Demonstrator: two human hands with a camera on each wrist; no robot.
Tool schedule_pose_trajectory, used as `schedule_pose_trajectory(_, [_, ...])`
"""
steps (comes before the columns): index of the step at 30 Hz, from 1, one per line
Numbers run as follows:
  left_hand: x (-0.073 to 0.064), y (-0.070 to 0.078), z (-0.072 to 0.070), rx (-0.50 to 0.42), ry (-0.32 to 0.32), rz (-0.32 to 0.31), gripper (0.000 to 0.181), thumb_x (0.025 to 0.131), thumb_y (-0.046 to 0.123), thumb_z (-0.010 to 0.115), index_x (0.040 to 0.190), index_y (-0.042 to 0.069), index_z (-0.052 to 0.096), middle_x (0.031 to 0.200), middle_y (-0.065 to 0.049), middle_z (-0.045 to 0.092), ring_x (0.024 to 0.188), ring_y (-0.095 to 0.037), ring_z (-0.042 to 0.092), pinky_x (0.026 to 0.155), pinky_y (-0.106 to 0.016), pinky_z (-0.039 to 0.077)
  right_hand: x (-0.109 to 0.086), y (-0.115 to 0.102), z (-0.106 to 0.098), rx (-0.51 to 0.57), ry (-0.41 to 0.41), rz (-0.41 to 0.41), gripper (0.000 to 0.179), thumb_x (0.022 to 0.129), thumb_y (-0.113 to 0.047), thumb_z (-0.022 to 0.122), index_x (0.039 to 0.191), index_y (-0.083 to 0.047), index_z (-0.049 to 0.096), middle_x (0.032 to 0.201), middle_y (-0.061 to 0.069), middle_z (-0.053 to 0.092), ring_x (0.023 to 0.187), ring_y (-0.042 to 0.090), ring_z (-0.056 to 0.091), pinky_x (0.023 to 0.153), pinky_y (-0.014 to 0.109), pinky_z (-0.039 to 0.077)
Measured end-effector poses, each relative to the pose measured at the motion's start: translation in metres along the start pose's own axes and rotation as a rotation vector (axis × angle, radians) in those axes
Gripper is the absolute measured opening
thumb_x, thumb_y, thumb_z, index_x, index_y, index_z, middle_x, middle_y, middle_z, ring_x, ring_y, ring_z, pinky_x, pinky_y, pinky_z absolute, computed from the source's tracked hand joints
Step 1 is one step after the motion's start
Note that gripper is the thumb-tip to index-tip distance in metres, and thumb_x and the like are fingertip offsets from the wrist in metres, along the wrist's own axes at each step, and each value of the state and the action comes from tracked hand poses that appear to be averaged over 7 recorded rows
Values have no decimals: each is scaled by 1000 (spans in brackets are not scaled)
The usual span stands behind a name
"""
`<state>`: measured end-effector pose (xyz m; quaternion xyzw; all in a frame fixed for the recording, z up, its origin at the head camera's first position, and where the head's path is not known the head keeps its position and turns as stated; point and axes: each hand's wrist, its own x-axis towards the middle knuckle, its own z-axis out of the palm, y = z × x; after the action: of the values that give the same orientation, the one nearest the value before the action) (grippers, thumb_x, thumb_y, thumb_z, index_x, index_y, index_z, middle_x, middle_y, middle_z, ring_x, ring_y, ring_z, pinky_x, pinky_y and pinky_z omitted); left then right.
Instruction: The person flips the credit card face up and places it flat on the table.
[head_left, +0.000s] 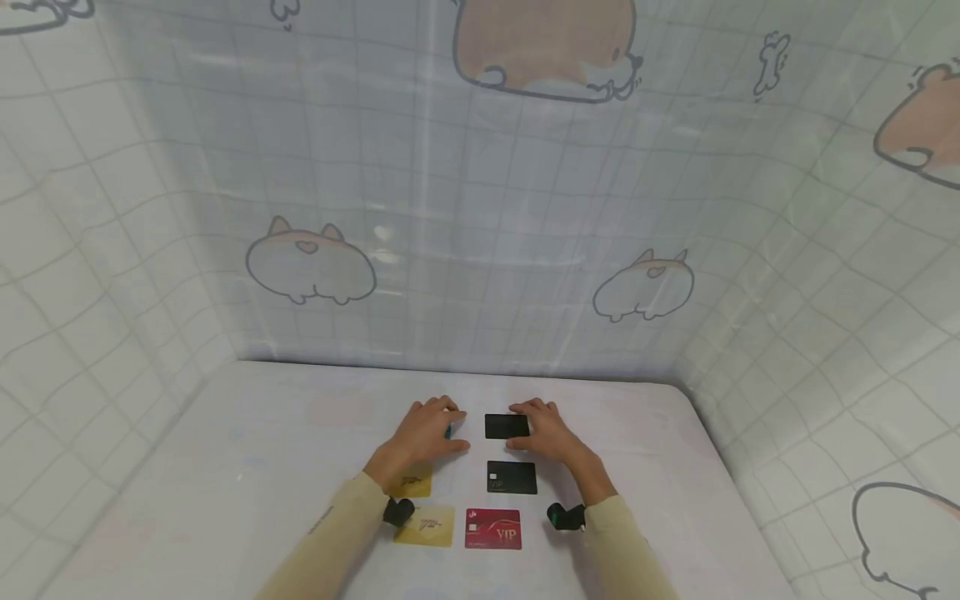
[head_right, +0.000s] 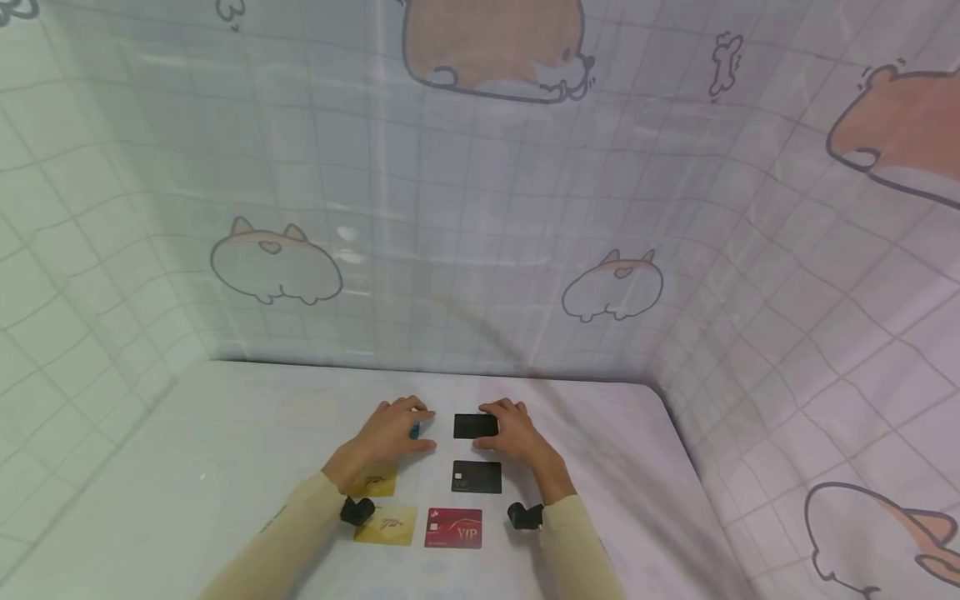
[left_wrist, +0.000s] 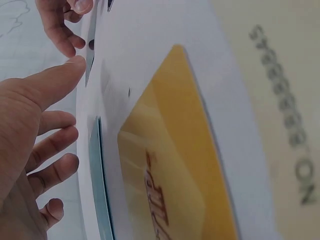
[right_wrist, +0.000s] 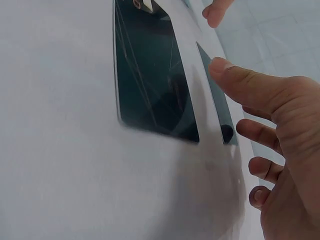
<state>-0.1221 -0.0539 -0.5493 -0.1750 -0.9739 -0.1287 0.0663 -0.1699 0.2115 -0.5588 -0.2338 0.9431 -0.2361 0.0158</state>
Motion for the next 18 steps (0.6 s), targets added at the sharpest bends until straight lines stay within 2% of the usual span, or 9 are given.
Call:
schedule_pose_trajectory(11, [7,11,7,9,-26,16,60,85,54,75,133,18,67,129,-3,60,121,-24,55,103,-50,41,-10,3,-7,48,-3,60,72,80,-44,83,142,-19,58,143,7,51,127,28,41,105,53,41])
schedule_pose_trajectory(18, [11,18,9,9,-16,22,59,86,54,74,133,18,67,129,-2,61,121,-24,55,103,-51,41,-12,3,-10,24,2,85,67,81,-41,84,139,-19,61,139,8,51,124,28,41,104,51,43])
